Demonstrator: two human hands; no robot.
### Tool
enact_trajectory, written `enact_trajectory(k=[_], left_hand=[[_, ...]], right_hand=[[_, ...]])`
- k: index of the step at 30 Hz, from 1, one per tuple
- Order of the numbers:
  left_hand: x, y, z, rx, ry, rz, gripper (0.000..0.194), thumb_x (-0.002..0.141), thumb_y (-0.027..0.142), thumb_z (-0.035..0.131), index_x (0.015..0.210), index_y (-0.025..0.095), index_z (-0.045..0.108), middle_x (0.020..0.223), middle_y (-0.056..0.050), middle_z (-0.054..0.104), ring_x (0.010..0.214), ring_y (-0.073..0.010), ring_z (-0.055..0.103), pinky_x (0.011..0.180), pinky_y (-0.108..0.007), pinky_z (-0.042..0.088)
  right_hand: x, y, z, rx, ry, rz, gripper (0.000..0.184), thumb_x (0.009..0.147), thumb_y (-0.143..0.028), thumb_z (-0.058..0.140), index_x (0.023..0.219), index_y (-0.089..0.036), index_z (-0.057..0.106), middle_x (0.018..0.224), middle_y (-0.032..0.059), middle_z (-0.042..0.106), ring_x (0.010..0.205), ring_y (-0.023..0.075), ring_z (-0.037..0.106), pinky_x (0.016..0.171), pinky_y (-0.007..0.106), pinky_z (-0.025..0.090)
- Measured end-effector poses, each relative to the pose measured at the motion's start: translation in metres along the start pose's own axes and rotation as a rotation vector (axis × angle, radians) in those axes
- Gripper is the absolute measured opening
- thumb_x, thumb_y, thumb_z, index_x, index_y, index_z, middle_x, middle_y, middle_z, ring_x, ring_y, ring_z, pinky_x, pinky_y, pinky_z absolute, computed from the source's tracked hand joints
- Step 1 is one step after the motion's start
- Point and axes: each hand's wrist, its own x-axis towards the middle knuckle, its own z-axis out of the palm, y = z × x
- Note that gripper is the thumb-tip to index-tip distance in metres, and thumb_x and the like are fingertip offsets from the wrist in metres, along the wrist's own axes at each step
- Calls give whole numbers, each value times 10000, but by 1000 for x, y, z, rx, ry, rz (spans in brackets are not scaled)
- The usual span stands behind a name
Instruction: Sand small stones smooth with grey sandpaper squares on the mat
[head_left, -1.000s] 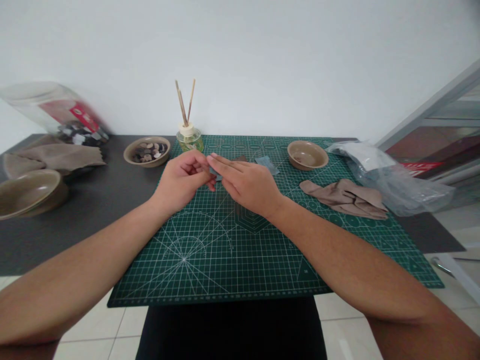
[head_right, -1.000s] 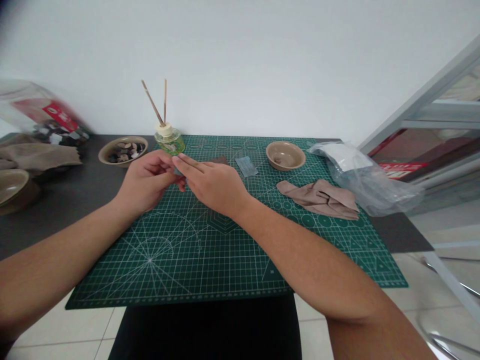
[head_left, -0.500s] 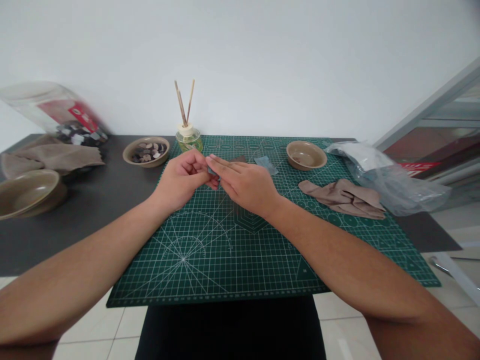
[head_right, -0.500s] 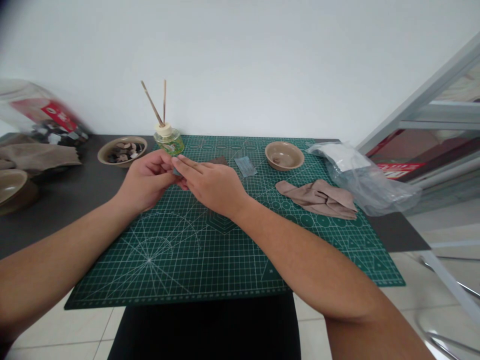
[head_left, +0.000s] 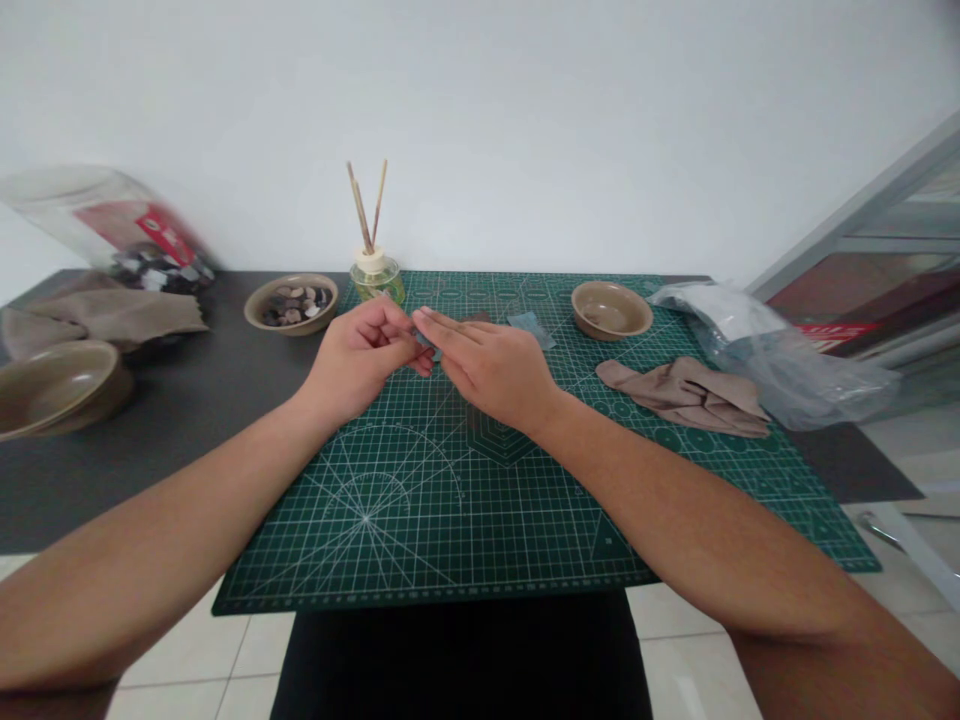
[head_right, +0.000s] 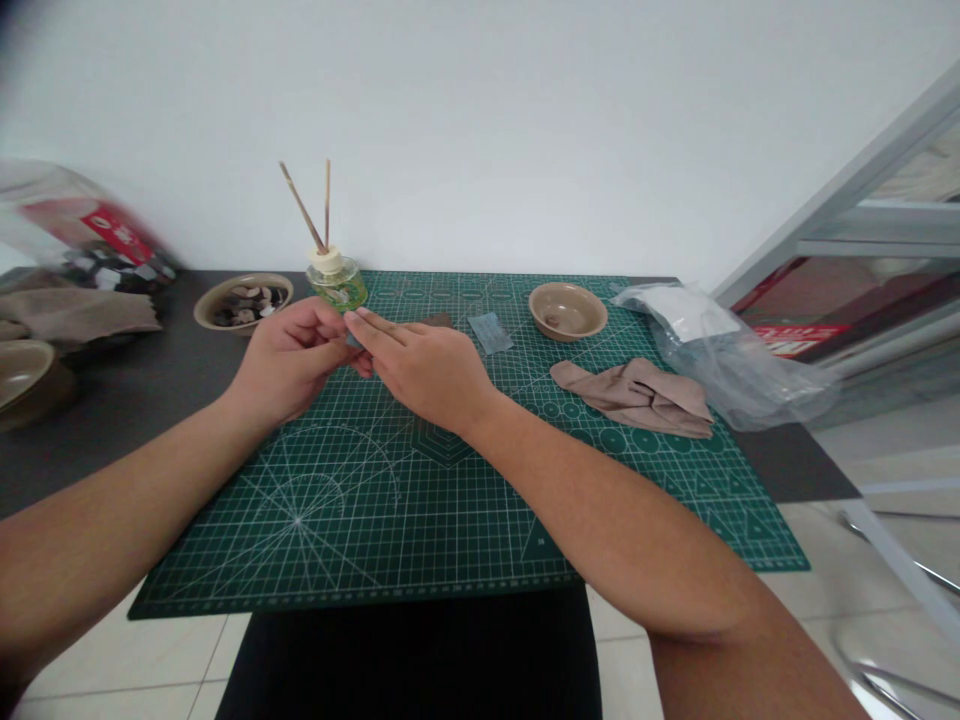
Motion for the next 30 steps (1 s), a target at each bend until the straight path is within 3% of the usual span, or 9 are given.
enact_trajectory(k=[21,30], left_hand=[[0,5,2,-4,40,-26,316,753,245,925,824,216,618,632,43,731,555,-163,731,570,-290,614],[-1,4,4,22,20,-45,309,765,272,908,806,224,606,653,43,729,575,-162,728,621,-312,628]], right_hand=[[-1,3,-3,0,-7,44,548,1074,-101,501,1596,-205,630,1577,81,676,1249,218,791,1018,351,643],[-1,1,0,33,8,29,543,1068,-86,498,1580,-193,643,1563,95,687,1272,212,783,1075,364,626]])
